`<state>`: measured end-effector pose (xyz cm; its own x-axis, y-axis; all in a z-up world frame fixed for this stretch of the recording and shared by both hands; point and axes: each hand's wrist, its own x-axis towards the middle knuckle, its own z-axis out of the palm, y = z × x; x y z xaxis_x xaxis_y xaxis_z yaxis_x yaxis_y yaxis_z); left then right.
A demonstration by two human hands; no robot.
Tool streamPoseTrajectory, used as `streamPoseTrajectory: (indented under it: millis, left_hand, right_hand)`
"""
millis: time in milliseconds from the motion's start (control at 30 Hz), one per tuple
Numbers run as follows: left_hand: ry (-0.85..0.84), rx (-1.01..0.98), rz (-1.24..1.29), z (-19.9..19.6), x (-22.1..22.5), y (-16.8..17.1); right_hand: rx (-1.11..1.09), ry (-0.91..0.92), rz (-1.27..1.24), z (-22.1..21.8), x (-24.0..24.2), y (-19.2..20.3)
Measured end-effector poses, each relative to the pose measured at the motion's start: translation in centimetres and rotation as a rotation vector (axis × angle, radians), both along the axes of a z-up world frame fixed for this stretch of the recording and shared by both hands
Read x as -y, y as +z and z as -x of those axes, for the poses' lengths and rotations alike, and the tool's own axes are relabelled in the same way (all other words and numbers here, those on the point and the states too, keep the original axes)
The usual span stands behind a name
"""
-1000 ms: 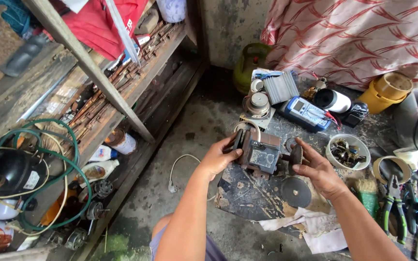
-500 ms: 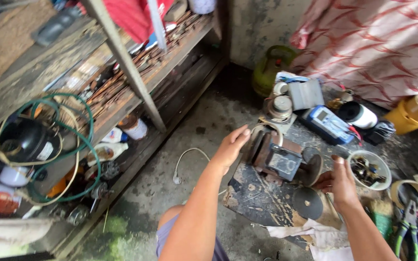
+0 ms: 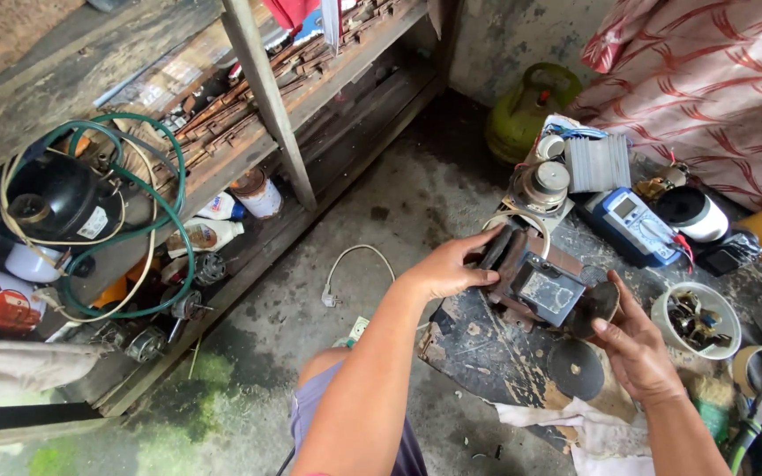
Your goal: Repairing a small electric motor by using a screwdriver to adjust components and cleaning it with a cloth on a workbench.
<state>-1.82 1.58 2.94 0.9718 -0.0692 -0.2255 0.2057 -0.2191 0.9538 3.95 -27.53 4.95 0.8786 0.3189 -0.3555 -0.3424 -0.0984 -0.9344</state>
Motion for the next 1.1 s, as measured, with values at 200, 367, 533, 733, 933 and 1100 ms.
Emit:
streamPoseTrajectory:
  millis: [200,367,533,733,933,1100]
  left_hand:
    - [-0.01,-0.033,0.061,1.1,-0.1,3.0]
    - [0.065,-0.097,0.078,1.9,-0.2,5.0]
    - [0.139,-0.155,0.151,2.1,-0.3,5.6]
    - [0.133,-0.138,0.185,1.7,-0.2,5.2]
    - [0.085,-0.165,0.089,2.2,-0.2,5.1]
    - [0.033,-0.055,0.047,1.5,-0.5,2.9]
  right_hand:
    - [0.021,0.018,0.038,0.6,-0.7,1.1]
    - [0.012,-0.028,0.157,-1.6,1.3,-2.3]
    - [0.062,-0.104,0.199,-0.5,0.4,-0.5]
    - [0.033,-0.004,0.254,-2.1,3.6,-4.5]
    - [0.111,-0.082,0.097,0.8,-0.2,-0.3]
    - [0.082,-0.064,0.132,0.4,-0.2,-0.4]
